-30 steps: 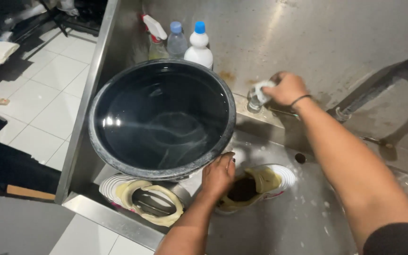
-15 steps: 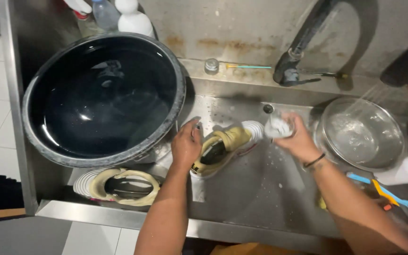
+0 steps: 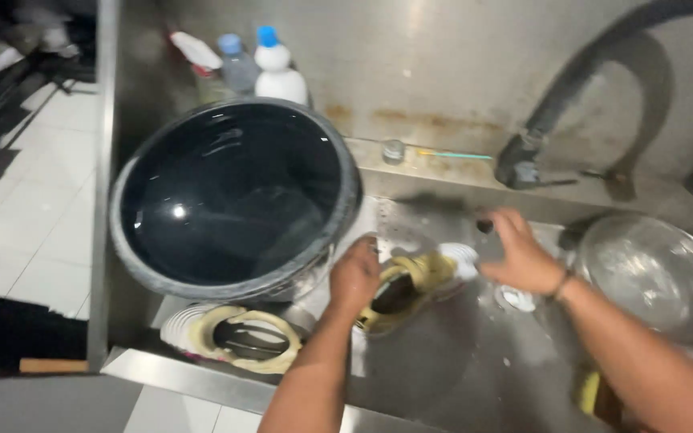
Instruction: Cleaning a sneaker in a sink and applying white dye or paint to the midsole with a small brush.
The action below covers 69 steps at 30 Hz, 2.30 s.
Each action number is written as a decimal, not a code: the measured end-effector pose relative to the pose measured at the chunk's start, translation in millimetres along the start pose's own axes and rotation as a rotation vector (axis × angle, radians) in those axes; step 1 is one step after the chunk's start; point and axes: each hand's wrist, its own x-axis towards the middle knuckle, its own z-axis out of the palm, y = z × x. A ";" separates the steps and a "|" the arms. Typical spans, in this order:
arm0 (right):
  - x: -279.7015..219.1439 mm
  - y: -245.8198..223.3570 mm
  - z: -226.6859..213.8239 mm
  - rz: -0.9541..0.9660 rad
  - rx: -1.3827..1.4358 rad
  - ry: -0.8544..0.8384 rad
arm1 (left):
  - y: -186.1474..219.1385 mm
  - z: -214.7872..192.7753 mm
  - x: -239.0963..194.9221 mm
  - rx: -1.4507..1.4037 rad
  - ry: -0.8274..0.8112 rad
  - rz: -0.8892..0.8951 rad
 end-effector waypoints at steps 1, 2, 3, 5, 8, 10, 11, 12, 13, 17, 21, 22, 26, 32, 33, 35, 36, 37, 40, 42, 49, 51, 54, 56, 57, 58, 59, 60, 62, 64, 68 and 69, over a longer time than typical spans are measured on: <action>35.9 -41.7 -15.6 -0.147 -0.069 0.081 | -7.8 10.2 -0.4 -0.001 -0.009 0.028; 70.4 -84.9 -30.6 -0.293 -0.136 0.165 | -15.9 20.4 -0.1 -0.001 -0.019 0.056; 114.0 -119.3 -38.7 -0.317 -0.132 0.166 | -20.4 23.0 -2.4 0.009 0.003 0.051; 198.4 -192.6 -58.3 -0.455 -0.003 0.147 | -28.3 30.5 -2.3 0.007 -0.041 0.104; 312.7 -277.7 -66.6 -0.599 -0.105 0.293 | -29.3 33.9 -3.0 -0.022 0.018 0.202; 331.5 -335.2 -81.9 -0.537 -0.185 0.308 | -13.9 16.1 -0.7 -0.033 -0.060 0.114; 339.3 -363.9 -88.2 -0.471 -0.272 0.304 | -4.7 8.7 -2.2 -0.056 -0.143 0.012; 346.7 -371.4 -75.4 -0.478 -0.269 0.308 | -2.7 4.1 -2.3 -0.052 -0.136 0.013; 352.8 -374.5 -64.7 -0.321 -0.329 0.120 | 1.1 1.5 -3.5 -0.062 -0.130 0.016; 364.3 -357.3 -43.6 -0.208 -0.265 0.009 | -0.5 12.9 -9.2 -0.019 0.064 0.091; 351.6 -332.4 -57.0 -0.196 -0.290 0.097 | -7.0 8.3 -2.2 -0.043 -0.207 -0.028; 348.1 -323.7 -60.3 -0.224 -0.272 0.124 | -12.1 10.9 -2.8 -0.030 -0.137 0.033; 316.5 -296.3 -114.5 -0.267 -0.288 0.232 | -4.3 -1.4 3.4 -0.038 -0.098 0.009; 187.9 -248.0 -234.3 -0.368 -0.257 0.411 | -24.5 0.5 9.8 -0.177 0.032 0.171; 159.7 -237.8 -243.2 -0.343 -0.257 0.411 | -15.9 -3.8 12.2 -0.181 0.009 0.177; 103.4 -220.1 -258.2 -0.468 -0.346 0.500 | -0.9 -11.8 17.8 -0.386 0.066 -0.038; 74.9 -216.7 -259.3 -0.442 -0.345 0.500 | 35.5 -23.9 15.6 -0.386 0.040 -0.034; 49.3 -215.0 -258.6 -0.383 -0.330 0.451 | 71.1 -34.5 10.9 -0.371 0.050 0.072; -13.3 -203.4 -242.3 -0.215 -0.266 0.319 | 187.9 -57.7 -16.2 -0.324 0.031 0.235; -46.7 -187.0 -223.7 -0.105 -0.220 0.239 | 237.0 -63.3 -36.6 -0.298 0.003 0.298; -135.3 -105.0 -173.1 -0.140 -0.133 -0.018 | 220.2 -38.9 -75.8 -0.170 -0.769 0.003; -148.8 -99.2 -169.9 -0.197 -0.050 -0.176 | 201.8 -34.7 -84.6 -0.119 -0.806 0.076; -152.7 -95.4 -167.2 -0.159 0.087 -0.289 | 199.7 -43.1 -84.9 0.049 -0.842 0.126; -144.3 -85.7 -153.0 0.126 0.065 -0.284 | 206.6 -54.0 -79.5 0.139 -0.968 0.077; -137.7 -67.4 -131.4 0.127 0.073 -0.278 | 207.8 -54.0 -77.7 0.148 -0.969 0.082; -130.6 -49.6 -109.6 0.046 0.053 -0.181 | 208.8 -54.2 -75.5 0.186 -0.978 0.053; -122.6 -32.5 -87.8 -0.034 0.031 -0.084 | 209.3 -54.5 -73.3 0.222 -0.986 0.023; -122.7 -35.7 -91.5 -0.034 0.036 -0.080 | 210.0 -58.3 -73.5 0.229 -0.986 0.026; -119.6 -41.4 -100.6 -0.053 0.213 -0.113 | 211.2 -64.6 -72.1 0.236 -1.017 -0.012; -109.9 -9.4 -81.9 0.104 0.396 -0.102 | 209.0 -61.8 -67.7 0.263 -1.022 -0.019; -117.9 44.4 -55.0 0.231 0.584 0.195 | 211.8 -56.8 -60.8 0.436 -1.077 0.026; -125.7 38.9 -57.9 0.231 0.587 0.197 | 211.9 -54.7 -58.9 0.439 -1.078 0.026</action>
